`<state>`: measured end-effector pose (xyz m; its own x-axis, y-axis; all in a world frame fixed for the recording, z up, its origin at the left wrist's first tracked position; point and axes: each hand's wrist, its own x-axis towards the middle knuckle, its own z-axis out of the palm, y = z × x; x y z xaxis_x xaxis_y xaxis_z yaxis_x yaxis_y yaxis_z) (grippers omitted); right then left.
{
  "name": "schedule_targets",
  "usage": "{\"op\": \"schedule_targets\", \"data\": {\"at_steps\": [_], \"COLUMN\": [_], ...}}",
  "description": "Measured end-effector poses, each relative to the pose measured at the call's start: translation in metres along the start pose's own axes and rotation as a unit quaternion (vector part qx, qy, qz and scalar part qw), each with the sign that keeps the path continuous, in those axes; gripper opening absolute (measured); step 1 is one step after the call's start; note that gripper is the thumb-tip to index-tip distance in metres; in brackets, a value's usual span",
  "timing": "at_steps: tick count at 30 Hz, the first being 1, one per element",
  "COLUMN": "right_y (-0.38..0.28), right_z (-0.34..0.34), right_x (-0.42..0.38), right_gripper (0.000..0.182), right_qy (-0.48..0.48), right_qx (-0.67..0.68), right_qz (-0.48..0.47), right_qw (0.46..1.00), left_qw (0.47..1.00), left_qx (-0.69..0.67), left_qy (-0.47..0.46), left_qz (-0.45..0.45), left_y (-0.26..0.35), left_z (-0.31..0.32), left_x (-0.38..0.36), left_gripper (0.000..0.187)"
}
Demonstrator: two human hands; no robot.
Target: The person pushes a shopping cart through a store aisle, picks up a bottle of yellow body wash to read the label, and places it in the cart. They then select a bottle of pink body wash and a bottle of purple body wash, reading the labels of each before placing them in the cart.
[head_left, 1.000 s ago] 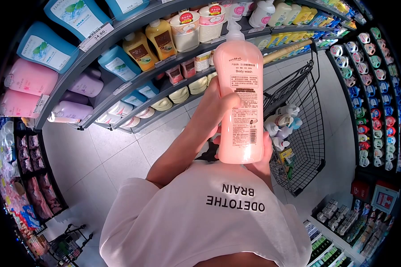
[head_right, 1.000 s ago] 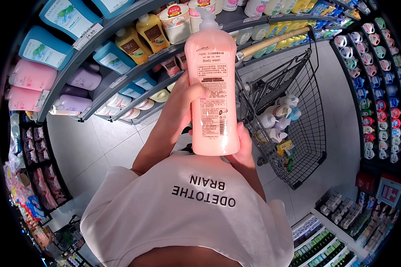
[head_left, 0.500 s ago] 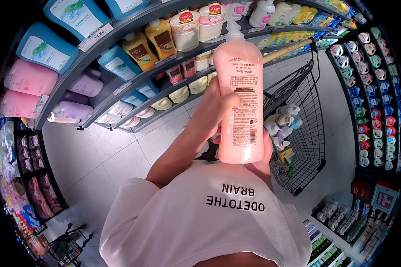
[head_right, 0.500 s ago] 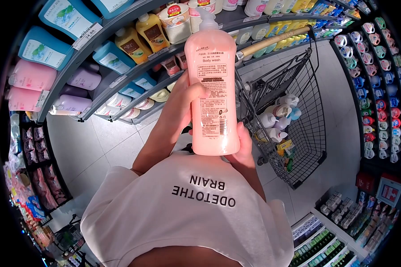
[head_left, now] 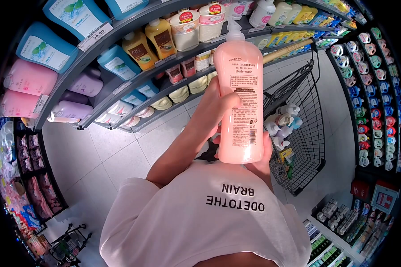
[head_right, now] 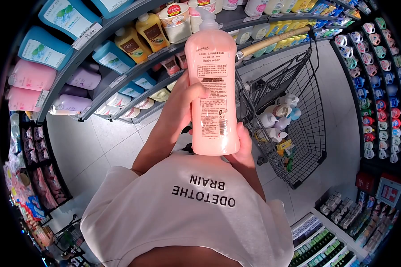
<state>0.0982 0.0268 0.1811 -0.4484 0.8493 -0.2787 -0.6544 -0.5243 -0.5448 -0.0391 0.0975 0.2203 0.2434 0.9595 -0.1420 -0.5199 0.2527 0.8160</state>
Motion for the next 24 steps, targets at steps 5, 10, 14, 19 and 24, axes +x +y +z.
{"op": "schedule_targets", "data": {"at_steps": [5, 10, 14, 19, 24], "right_y": [-0.001, -0.001, -0.001, 0.0, 0.006], "right_z": [-0.004, -0.004, -0.003, -0.004, -0.018], "right_x": [0.0, 0.001, -0.002, -0.002, -0.006], "right_gripper": [0.093, 0.092, 0.091, 0.09, 0.09], "right_qy": [-0.037, -0.038, -0.031, -0.032, 0.013], "right_qx": [-0.001, -0.003, 0.006, -0.001, -0.013], "right_qz": [0.009, 0.008, 0.014, 0.005, -0.003], "right_qw": [0.999, 0.999, 0.999, 0.999, 1.0], "left_qw": [1.0, 1.0, 1.0, 1.0, 1.0], "left_qx": [-0.01, 0.007, 0.007, -0.018, -0.022], "left_qy": [0.01, -0.001, 0.011, 0.006, 0.001], "left_qz": [0.01, -0.01, -0.01, 0.005, 0.006], "left_y": [0.004, 0.0, 0.0, 0.002, 0.003], "left_z": [0.005, -0.001, 0.0, 0.003, 0.007], "left_x": [-0.001, -0.002, -0.002, -0.001, -0.002], "left_gripper": [0.049, 0.054, 0.053, 0.05, 0.048]}}
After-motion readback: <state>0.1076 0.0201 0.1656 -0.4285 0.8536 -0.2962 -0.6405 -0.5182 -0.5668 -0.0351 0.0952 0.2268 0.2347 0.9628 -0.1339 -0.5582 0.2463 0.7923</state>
